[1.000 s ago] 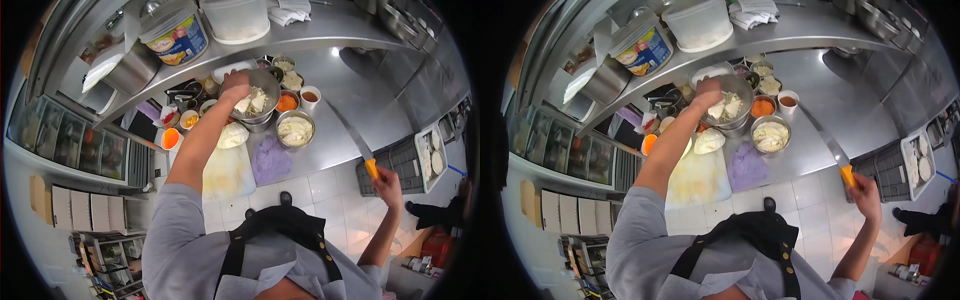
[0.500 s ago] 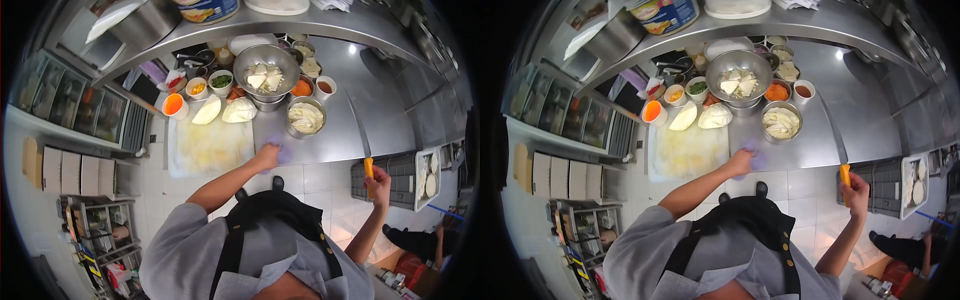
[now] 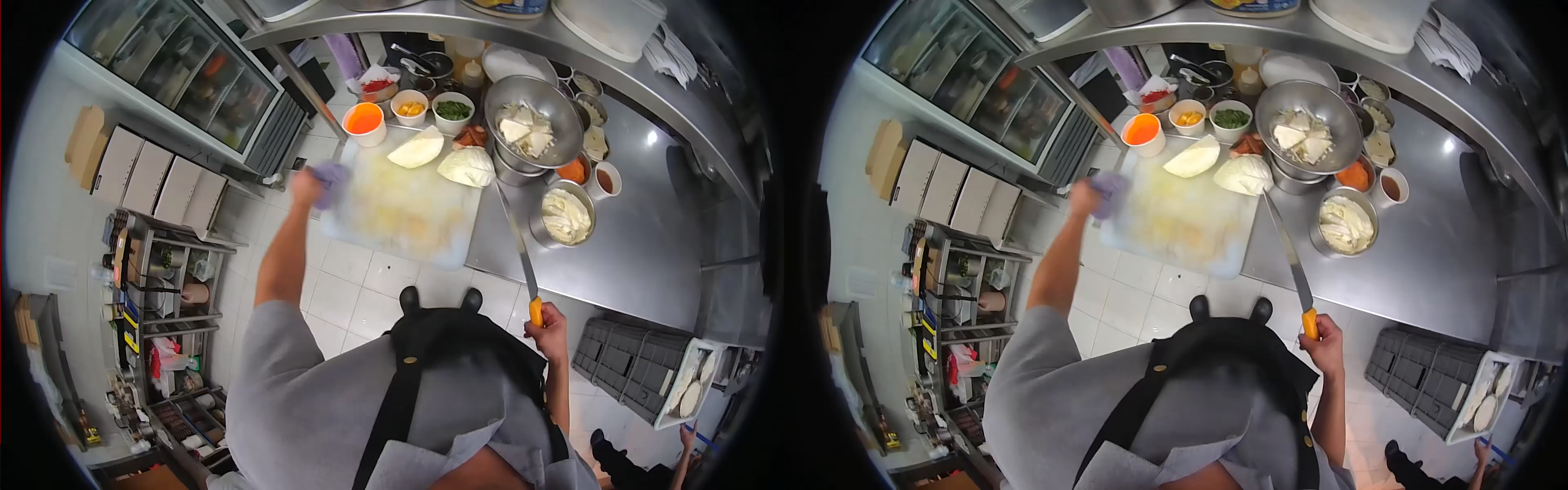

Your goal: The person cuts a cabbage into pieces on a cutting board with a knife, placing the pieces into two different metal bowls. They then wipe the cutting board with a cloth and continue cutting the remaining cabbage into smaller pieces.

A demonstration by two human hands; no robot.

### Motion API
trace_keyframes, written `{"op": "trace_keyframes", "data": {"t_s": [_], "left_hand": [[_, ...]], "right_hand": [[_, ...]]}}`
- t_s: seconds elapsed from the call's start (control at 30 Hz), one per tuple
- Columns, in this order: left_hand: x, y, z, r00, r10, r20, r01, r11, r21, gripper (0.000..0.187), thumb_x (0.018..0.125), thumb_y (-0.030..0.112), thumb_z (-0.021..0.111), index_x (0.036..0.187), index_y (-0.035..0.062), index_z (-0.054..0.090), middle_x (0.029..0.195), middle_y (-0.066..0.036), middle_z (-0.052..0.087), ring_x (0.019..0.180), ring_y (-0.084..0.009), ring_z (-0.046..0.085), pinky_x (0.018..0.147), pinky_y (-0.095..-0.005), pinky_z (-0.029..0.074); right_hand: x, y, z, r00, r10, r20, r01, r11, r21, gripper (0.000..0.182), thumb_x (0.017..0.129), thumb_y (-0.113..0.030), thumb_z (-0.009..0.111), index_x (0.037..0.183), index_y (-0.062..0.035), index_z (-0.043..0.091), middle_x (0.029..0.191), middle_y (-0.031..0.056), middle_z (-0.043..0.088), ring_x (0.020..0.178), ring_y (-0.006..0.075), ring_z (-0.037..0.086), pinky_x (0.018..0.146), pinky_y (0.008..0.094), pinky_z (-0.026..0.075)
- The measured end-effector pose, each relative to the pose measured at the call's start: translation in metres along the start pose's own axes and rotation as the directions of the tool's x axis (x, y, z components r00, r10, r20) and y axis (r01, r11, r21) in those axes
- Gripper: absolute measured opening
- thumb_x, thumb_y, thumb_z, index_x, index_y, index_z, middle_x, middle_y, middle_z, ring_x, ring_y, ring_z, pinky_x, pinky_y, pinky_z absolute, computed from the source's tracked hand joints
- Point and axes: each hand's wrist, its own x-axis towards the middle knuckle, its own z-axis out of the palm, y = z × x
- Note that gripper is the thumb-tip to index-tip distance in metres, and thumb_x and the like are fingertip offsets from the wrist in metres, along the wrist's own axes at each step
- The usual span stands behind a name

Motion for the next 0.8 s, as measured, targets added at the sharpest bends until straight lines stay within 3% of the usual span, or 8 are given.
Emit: {"op": "trace_keyframes", "data": {"t_s": [0.07,0.17,0.33,0.4,0.47,0.53,0.63,0.8], "left_hand": [[0.029,-0.001,-0.053,0.970,-0.242,0.011,0.242,0.967,-0.074,0.022,0.077,0.015,0.062,0.096,0.0058,0.069,0.087,-0.022,0.070,0.088,-0.0391,0.068,0.078,-0.0471,0.055],[0.032,0.017,-0.010,0.987,0.156,0.044,-0.159,0.984,0.085,0.025,0.078,0.012,0.060,0.102,0.0071,0.069,0.099,-0.023,0.069,0.097,-0.0369,0.067,0.087,-0.0468,0.053],[0.007,-0.020,-0.049,0.832,-0.155,0.533,-0.080,0.917,0.391,0.034,0.082,0.023,0.062,0.111,0.0068,0.068,0.110,-0.020,0.068,0.107,-0.0350,0.064,0.092,-0.0432,0.052],[0.031,-0.092,-0.050,0.870,-0.250,0.425,0.093,0.930,0.357,0.045,0.081,0.036,0.071,0.109,0.0006,0.067,0.101,-0.019,0.071,0.098,-0.0338,0.068,0.088,-0.0414,0.054],[0.046,-0.144,-0.089,0.909,-0.236,0.343,0.356,0.869,-0.344,0.042,0.081,0.033,0.071,0.107,0.0002,0.068,0.102,-0.018,0.071,0.097,-0.0309,0.069,0.088,-0.0395,0.054],[0.053,-0.074,-0.175,0.864,-0.463,0.198,0.500,0.748,-0.437,0.041,0.078,0.029,0.073,0.105,-0.0008,0.068,0.099,-0.020,0.070,0.095,-0.0317,0.068,0.088,-0.0399,0.053],[0.062,-0.053,-0.171,0.952,-0.300,0.059,0.291,0.948,0.128,0.054,0.075,0.030,0.077,0.117,-0.0012,0.063,0.106,-0.026,0.066,0.101,-0.0457,0.064,0.088,-0.0444,0.053],[0.074,-0.030,-0.155,0.919,-0.176,-0.353,0.167,0.984,-0.057,0.042,0.072,0.014,0.066,0.111,-0.0017,0.066,0.117,-0.032,0.060,0.110,-0.0462,0.058,0.093,-0.0470,0.049]], "right_hand": [[0.002,-0.005,0.007,1.000,0.015,0.018,-0.016,1.000,0.003,0.027,0.075,0.009,0.066,0.098,-0.0007,0.056,0.073,0.0010,0.058,0.058,0.0085,0.057,0.055,0.0263,0.055],[0.019,-0.011,0.015,0.998,-0.007,0.066,0.008,1.000,-0.010,0.029,0.075,0.009,0.065,0.101,-0.0007,0.057,0.072,0.0011,0.057,0.057,0.0085,0.056,0.053,0.0260,0.054],[0.032,-0.025,0.008,0.998,-0.049,0.028,0.053,0.988,-0.142,0.030,0.074,0.007,0.065,0.102,0.0001,0.057,0.074,0.0013,0.057,0.063,0.0086,0.057,0.055,0.0242,0.047],[0.020,-0.011,-0.002,0.997,-0.073,-0.006,0.072,0.989,-0.128,0.029,0.073,0.007,0.065,0.100,-0.0005,0.058,0.073,0.0010,0.057,0.060,0.0087,0.057,0.053,0.0243,0.046],[0.012,-0.015,0.007,0.999,0.005,-0.051,-0.008,0.997,-0.074,0.029,0.073,0.007,0.065,0.100,-0.0009,0.058,0.073,0.0011,0.057,0.059,0.0090,0.057,0.053,0.0245,0.047],[0.015,-0.011,0.017,0.999,0.029,-0.027,-0.029,0.999,-0.018,0.029,0.072,0.009,0.064,0.099,-0.0006,0.058,0.072,0.0019,0.058,0.058,0.0098,0.057,0.053,0.0252,0.049],[0.026,-0.027,0.040,0.993,0.088,0.073,-0.091,0.995,0.045,0.028,0.072,0.011,0.062,0.098,-0.0001,0.057,0.072,0.0025,0.058,0.058,0.0103,0.058,0.054,0.0259,0.051],[0.030,-0.039,0.048,0.994,-0.038,0.100,0.029,0.996,0.089,0.028,0.074,0.013,0.061,0.098,0.0000,0.056,0.072,0.0042,0.059,0.060,0.0126,0.060,0.056,0.0276,0.053]]}}
